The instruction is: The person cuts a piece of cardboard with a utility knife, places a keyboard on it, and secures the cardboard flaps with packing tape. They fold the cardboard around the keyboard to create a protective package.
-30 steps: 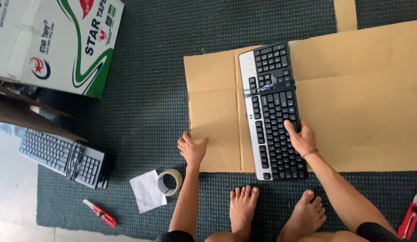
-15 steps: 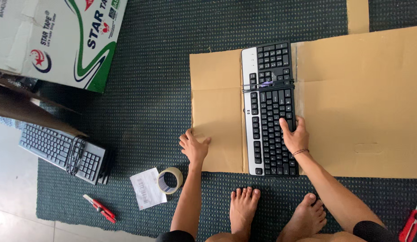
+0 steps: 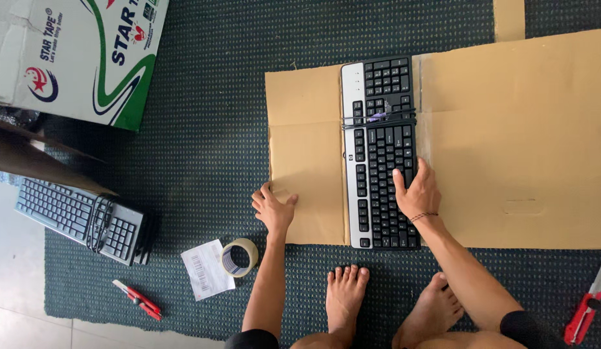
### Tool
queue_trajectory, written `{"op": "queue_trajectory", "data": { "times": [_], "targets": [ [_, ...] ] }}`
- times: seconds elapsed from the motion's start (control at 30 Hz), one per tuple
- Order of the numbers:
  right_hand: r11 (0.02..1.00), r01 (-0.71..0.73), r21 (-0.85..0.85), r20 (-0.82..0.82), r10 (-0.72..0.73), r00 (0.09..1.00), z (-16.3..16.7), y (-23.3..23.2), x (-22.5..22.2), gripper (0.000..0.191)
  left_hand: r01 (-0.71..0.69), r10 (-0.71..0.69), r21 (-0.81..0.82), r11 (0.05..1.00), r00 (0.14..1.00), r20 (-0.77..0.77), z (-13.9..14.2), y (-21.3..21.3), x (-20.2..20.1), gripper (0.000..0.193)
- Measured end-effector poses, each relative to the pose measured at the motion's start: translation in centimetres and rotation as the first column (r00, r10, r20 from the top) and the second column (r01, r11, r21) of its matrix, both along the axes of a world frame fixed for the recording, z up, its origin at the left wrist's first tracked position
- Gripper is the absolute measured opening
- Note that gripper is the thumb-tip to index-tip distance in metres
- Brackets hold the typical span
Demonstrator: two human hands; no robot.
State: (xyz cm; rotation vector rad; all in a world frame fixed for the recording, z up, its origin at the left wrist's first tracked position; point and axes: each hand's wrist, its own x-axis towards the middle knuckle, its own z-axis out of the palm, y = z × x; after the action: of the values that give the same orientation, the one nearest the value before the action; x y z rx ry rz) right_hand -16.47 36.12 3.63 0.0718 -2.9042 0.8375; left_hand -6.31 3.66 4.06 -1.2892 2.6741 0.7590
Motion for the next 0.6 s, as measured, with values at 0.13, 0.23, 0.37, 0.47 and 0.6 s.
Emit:
{"op": "queue_trajectory", "data": {
  "times": [0.13,0.23,0.37,0.47,0.6],
  "targets": [
    [1.0,0.007,-0.018,-0.027,-0.007,1.0,-0.5,0.0,0.1,0.063,0.009,-0.009,-0.005,1.0,1.0,-0.017,0.0,0.0,-0.1,0.09],
    [1.0,-0.004,-0.022,-0.017,0.003,1.0,-0.7,0.2,0.1,0.063,0.005,-0.004,0.007,1.0,1.0,-0.028,-0.1,-0.1,-0.2,0.089],
    [0.999,0.044,0.019,0.03,-0.045,0.999,-0.5,0.2,-0.1,0.066,0.012,-0.011,0.01,1.0,1.0,-0.028,-0.4,-0.2,-0.3,0.09],
    [0.996,0.044,0.076,-0.095,-0.037,0.995,-0.3,0.0,-0.2,0.064,0.013,-0.012,0.013,1.0,1.0,-0.025,-0.7,-0.3,-0.3,0.089],
    [0.994,0.077,0.075,0.096,-0.084,0.992,-0.2,-0.3,-0.1,0.065,0.022,-0.022,-0.008,1.0,0.999,-0.025,-1.1,-0.6,-0.5,0.088]
  ]
}}
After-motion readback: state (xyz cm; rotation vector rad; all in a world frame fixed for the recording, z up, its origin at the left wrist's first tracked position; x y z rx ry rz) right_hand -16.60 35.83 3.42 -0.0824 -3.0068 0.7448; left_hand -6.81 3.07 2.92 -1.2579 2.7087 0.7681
